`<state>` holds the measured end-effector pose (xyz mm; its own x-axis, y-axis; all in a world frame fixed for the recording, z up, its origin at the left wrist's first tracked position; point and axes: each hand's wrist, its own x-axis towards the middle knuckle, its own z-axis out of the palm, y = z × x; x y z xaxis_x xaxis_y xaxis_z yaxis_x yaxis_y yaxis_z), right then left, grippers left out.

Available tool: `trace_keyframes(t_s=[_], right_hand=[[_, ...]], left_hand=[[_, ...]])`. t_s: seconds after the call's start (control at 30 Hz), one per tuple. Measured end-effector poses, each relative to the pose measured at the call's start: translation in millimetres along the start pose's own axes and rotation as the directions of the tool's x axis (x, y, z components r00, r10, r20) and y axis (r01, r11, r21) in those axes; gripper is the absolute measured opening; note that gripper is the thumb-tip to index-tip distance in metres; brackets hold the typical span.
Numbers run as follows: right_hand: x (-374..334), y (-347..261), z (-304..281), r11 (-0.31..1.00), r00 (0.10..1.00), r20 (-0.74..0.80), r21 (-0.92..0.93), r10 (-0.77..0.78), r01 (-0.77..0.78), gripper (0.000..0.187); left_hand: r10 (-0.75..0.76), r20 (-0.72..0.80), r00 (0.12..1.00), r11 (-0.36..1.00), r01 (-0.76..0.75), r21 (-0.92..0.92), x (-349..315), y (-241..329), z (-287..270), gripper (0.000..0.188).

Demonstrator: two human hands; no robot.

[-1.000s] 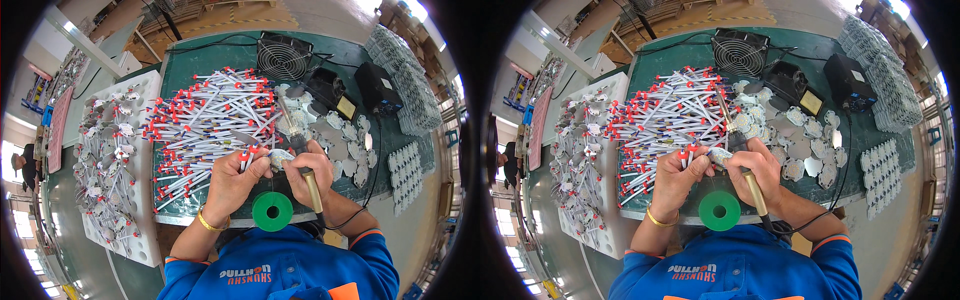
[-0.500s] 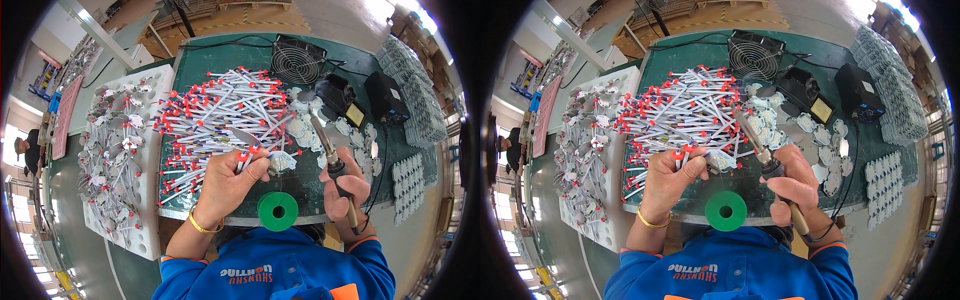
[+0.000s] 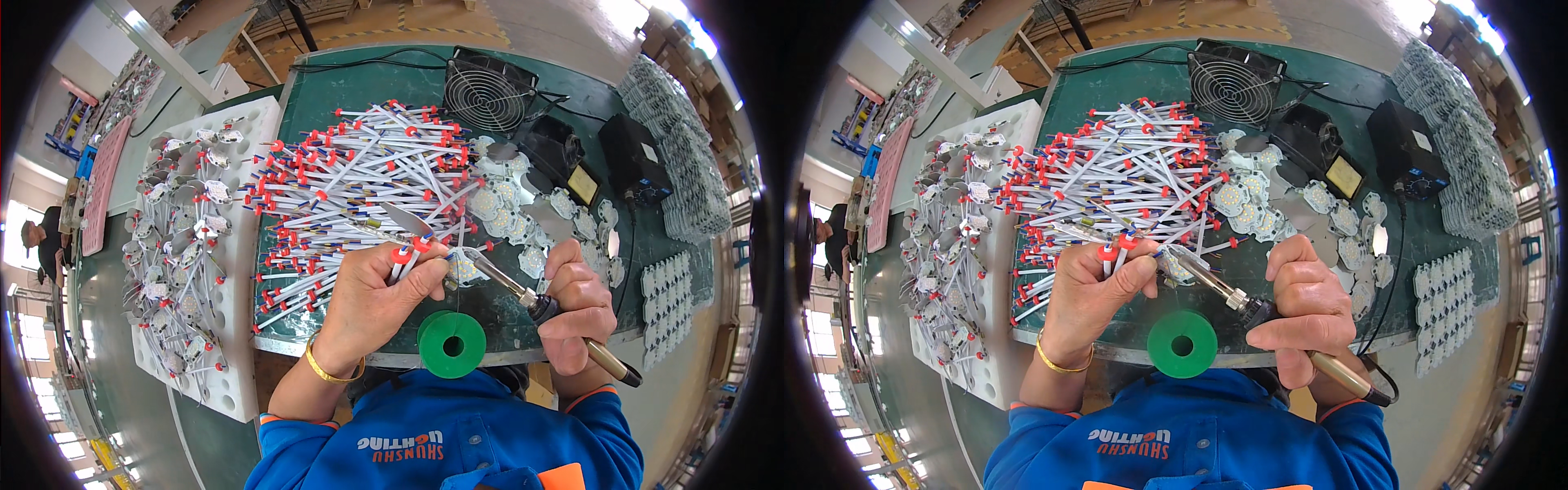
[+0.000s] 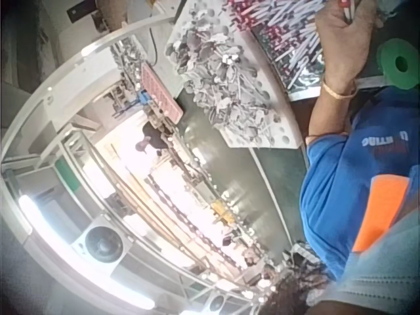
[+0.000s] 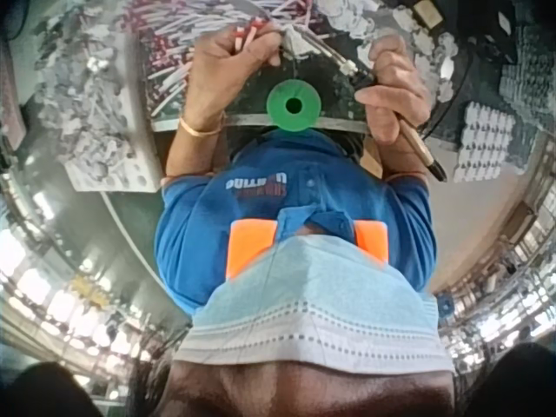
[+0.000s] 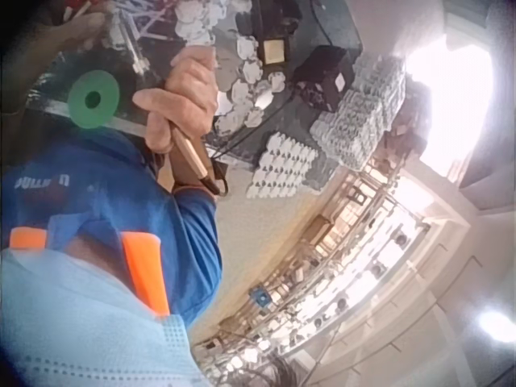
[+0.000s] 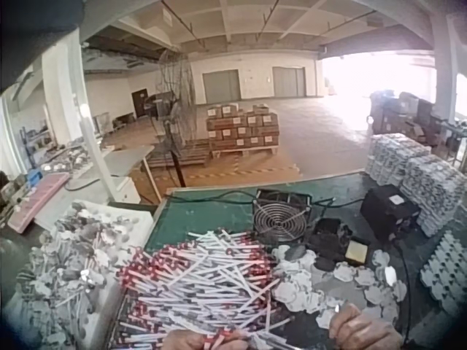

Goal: The person solders wires onto LED circuit boards using a soldering iron, moves a tray of assembled LED boards across the table, and solders more wires to LED circuit boards.

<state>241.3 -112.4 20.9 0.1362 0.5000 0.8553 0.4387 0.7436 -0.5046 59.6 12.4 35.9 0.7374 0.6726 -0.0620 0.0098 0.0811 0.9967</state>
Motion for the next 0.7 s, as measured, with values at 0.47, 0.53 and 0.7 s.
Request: trace_keyframes(t_s=[0.47,0.53,0.7], right_hand=[[3.8,-0.5,1.4,1.000,0.998,0.066,-0.018,0.013,-0.012,0.012],[3.9,0.0,0.2,0.999,0.996,0.092,-0.030,0.017,-0.014,0.012],[6.0,0.9,0.5,0.999,0.995,0.104,-0.045,-0.001,0.006,0.012]], left_hand=[[-0.002,0.016,1.000,1.000,0.002,-0.015,-0.7,0.6,-0.5,0.018],[0.004,0.018,1.000,1.000,-0.003,-0.030,-0.5,-0.5,-0.4,0.019],[-0.023,0.018,1.000,0.998,0.024,-0.062,-0.5,0.8,0.0,0.018]])
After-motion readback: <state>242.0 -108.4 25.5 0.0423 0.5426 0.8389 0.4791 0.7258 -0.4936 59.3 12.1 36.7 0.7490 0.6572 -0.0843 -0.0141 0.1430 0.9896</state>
